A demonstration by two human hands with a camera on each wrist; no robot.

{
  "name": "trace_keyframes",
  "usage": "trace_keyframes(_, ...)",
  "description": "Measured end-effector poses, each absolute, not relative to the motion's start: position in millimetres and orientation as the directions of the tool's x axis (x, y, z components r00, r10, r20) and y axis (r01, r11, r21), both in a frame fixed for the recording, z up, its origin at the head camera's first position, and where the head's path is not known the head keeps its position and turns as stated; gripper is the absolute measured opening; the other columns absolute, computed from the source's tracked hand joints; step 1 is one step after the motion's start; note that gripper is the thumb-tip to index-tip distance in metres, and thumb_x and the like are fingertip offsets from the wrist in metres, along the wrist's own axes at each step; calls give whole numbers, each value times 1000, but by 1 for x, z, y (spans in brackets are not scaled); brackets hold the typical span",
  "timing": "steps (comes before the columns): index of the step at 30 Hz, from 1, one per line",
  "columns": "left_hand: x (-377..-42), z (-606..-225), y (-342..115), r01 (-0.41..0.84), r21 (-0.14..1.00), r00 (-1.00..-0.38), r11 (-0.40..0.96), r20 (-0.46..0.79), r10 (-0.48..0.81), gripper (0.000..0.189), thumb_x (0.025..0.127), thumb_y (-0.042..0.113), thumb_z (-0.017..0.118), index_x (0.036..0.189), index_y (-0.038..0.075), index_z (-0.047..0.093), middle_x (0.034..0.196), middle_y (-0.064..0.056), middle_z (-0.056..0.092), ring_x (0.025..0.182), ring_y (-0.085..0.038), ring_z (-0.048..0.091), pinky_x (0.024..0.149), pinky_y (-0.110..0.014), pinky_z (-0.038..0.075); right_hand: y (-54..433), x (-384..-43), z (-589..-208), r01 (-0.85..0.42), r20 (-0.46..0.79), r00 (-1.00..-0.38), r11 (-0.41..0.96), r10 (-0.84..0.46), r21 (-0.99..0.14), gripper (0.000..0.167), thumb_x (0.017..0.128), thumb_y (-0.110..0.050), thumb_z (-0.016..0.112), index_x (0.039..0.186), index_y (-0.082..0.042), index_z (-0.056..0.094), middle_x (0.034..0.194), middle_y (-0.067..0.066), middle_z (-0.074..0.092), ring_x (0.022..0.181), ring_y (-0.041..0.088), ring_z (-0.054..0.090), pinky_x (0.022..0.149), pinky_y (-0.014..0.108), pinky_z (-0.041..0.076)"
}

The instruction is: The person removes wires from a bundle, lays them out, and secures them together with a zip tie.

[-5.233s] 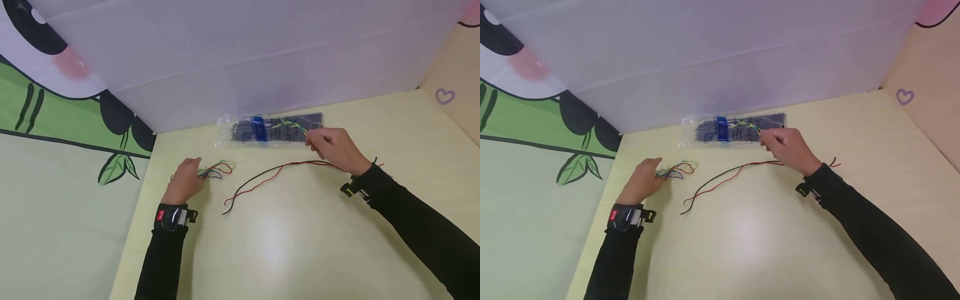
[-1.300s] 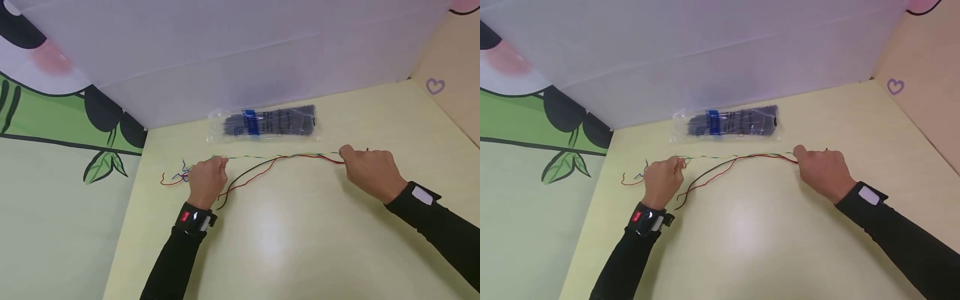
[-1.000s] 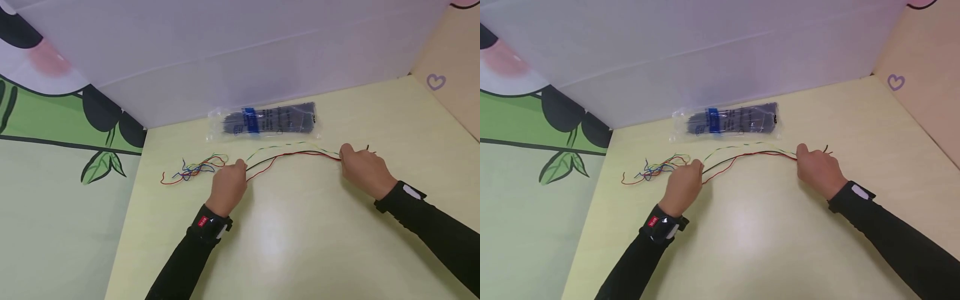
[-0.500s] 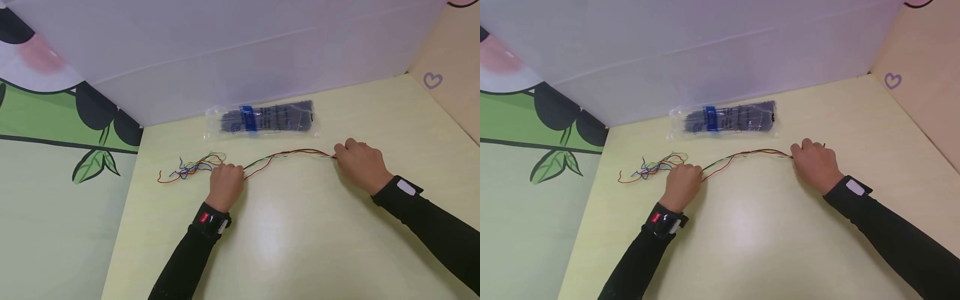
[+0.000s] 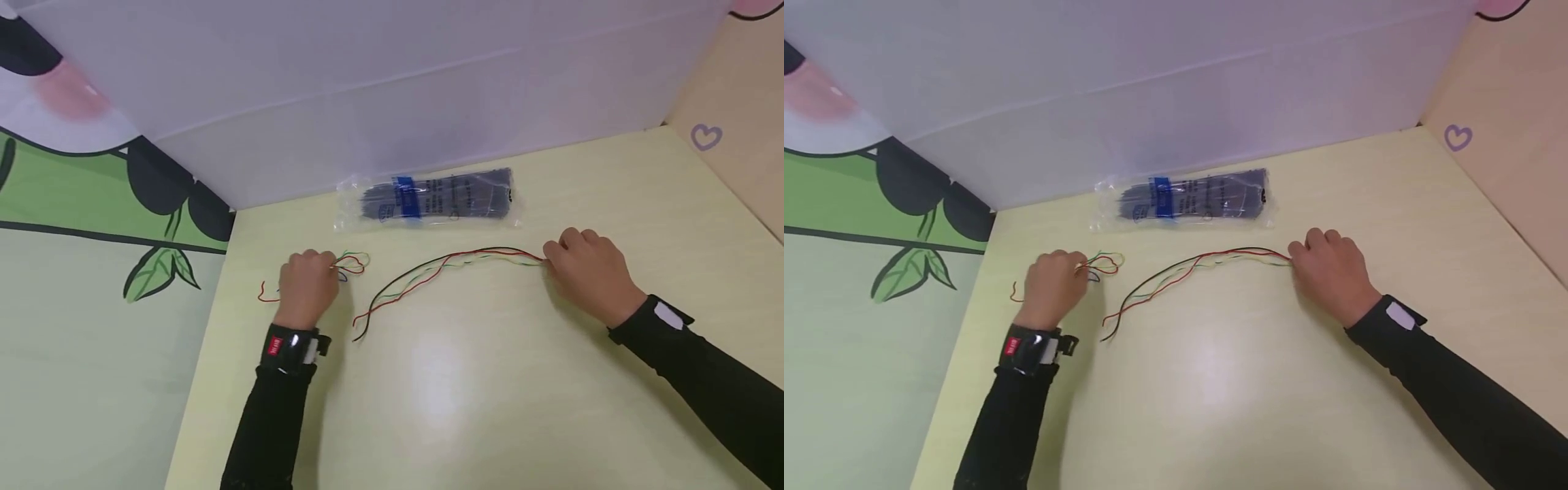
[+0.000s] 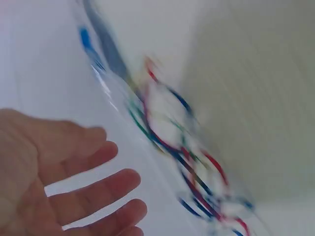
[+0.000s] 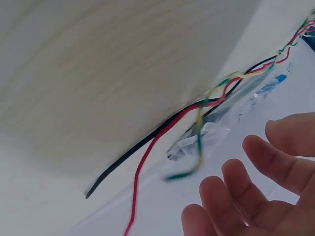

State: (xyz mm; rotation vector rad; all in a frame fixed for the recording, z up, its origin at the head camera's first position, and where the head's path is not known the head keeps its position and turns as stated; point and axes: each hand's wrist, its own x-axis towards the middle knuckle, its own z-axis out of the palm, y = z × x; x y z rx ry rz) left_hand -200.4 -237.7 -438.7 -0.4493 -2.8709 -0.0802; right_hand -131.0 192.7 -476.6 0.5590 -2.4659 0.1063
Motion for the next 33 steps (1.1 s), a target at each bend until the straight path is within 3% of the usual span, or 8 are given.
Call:
trace_keyframes(3, -211, -439, -268, 226, 32, -972, 974, 76, 223, 37, 86, 12, 64, 122, 5, 65, 110, -24, 66, 87, -48, 60, 70, -59, 49, 186, -126, -471, -432, 560, -745, 902, -363, 11, 6, 77, 0, 69, 79, -1, 63, 69, 14, 53, 54, 27, 41, 44, 33, 31)
trace_keyframes(6, -216, -449, -284, 214, 16, -977, 977, -11, 214, 40, 87, 16, 65, 125, 6, 64, 112, -24, 66, 89, -49, 61, 71, -61, 49, 177, -123, -470, -470, 562, -733, 883, -383, -10, 6, 77, 0, 70, 79, -1, 64, 69, 13, 53, 53, 26, 42, 45, 32, 31)
trace_keyframes(10, -217, -464, -290, 241, 4, -968, 971, 67, 240, 19, 85, 14, 70, 102, 6, 72, 89, -17, 70, 74, -41, 64, 58, -51, 48, 159, -126, -469, -531, 544, -715, 847, -440, -14, 4, 78, 0, 69, 78, -2, 65, 69, 10, 52, 54, 23, 41, 48, 31, 33)
trace_keyframes(13, -215, -467, -290, 246, 33, -965, 969, 106, 241, 12, 84, 11, 71, 92, 3, 68, 79, -14, 69, 68, -35, 64, 52, -44, 45, 138, -130, -463, -575, 499, -712, 818, -494, -11, 6, 81, -1, 69, 78, -4, 64, 69, 8, 50, 56, 21, 39, 51, 30, 32)
trace_keyframes(21, -202, -459, -284, 225, 214, -972, 950, 109, 206, 24, 89, 10, 70, 110, 4, 60, 95, -13, 68, 84, -29, 64, 67, -43, 50, 68, -153, -433, -653, 395, -725, 745, -564, -135, 6, 95, -16, 62, 97, -11, 66, 82, 5, 54, 66, 18, 44, 60, 29, 36)
trace_keyframes(28, -184, -444, -272, 320, 192, -937, 928, 208, 280, 35, 87, 8, 73, 120, 8, 60, 98, -10, 67, 82, -27, 64, 66, -40, 53, 9, -188, -420, -599, 221, -799, 706, -559, -378, 49, 100, -33, 56, 144, -14, 45, 116, 10, 52, 74, 17, 51, 58, 29, 40)
trace_keyframes(30, -180, -441, -269, 381, 144, -906, 913, 256, 337, 43, 86, 7, 74, 126, 10, 59, 99, -9, 67, 81, -28, 64, 64, -39, 54, -2, -195, -419, -577, 193, -809, 689, -554, -440, 49, 100, -33, 56, 145, -15, 44, 120, 11, 49, 76, 18, 52, 59, 29, 41)
trace_keyframes(33, -178, -438, -268, 450, 66, -860, 891, 302, 412, 51, 85, 5, 74, 132, 15, 59, 97, -9, 65, 79, -29, 63, 63, -37, 53, -12, -202, -420, -575, 193, -803, 647, -564, -501, 31, 101, -28, 55, 129, -15, 58, 119, 10, 48, 81, 18, 52, 64, 29, 44)
